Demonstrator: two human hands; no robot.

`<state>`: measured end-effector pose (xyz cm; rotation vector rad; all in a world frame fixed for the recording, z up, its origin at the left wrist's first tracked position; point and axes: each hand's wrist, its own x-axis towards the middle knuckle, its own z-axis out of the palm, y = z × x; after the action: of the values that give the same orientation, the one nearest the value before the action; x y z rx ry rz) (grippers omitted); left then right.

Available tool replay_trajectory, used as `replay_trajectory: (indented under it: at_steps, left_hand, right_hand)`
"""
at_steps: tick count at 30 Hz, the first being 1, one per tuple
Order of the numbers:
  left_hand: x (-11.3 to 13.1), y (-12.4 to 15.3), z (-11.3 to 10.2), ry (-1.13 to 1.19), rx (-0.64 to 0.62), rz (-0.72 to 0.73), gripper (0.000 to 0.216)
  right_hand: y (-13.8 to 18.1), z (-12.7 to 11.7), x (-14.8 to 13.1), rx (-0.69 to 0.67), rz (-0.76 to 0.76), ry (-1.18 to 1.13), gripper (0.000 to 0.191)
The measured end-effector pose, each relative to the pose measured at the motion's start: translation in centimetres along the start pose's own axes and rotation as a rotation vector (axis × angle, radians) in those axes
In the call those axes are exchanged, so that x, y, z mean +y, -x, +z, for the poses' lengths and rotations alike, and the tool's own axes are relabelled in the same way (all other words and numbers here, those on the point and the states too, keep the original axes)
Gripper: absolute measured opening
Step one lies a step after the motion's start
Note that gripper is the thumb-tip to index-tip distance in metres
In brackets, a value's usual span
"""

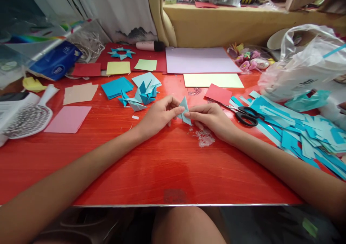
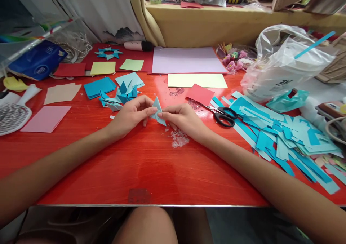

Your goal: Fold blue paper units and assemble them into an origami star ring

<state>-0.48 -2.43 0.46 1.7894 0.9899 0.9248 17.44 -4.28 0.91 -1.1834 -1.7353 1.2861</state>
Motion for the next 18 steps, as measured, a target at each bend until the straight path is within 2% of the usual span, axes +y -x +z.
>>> replay_trajectory:
  at_steps: [3, 5, 7, 12, 18]
  left_hand:
    - [0.29, 0.3, 0.07, -0.265, 0.132, 0.226, 0.018]
    - [0.44, 0.46, 0.06, -0.427, 0.095, 0.381, 0.024]
    - [0.45, 0.51, 0.03, -0.51, 0.023, 0.478, 0.027]
    - [0.22, 0.39, -0.01, -0.485, 0.012, 0.496, 0.035]
    - [0.16, 0.39, -0.12, -0.312, -0.016, 0.435, 0.031]
  right_hand:
    - [0.04, -0.04, 0.1, 0.032, 0.016, -0.069, 0.03]
    - [-0.01, -0.05, 0.27, 0.061, 0.025, -0.121, 0.028]
    - [-0.07, -0.03, 0.4, 0.095, 0.025, -0.168, 0.029]
    - [-0.02, -0.03, 0.34, 0.109, 0.0, -0.209, 0.037]
    - [0.08, -0.18, 0.36, 0.032, -0.013, -0.198, 0.031]
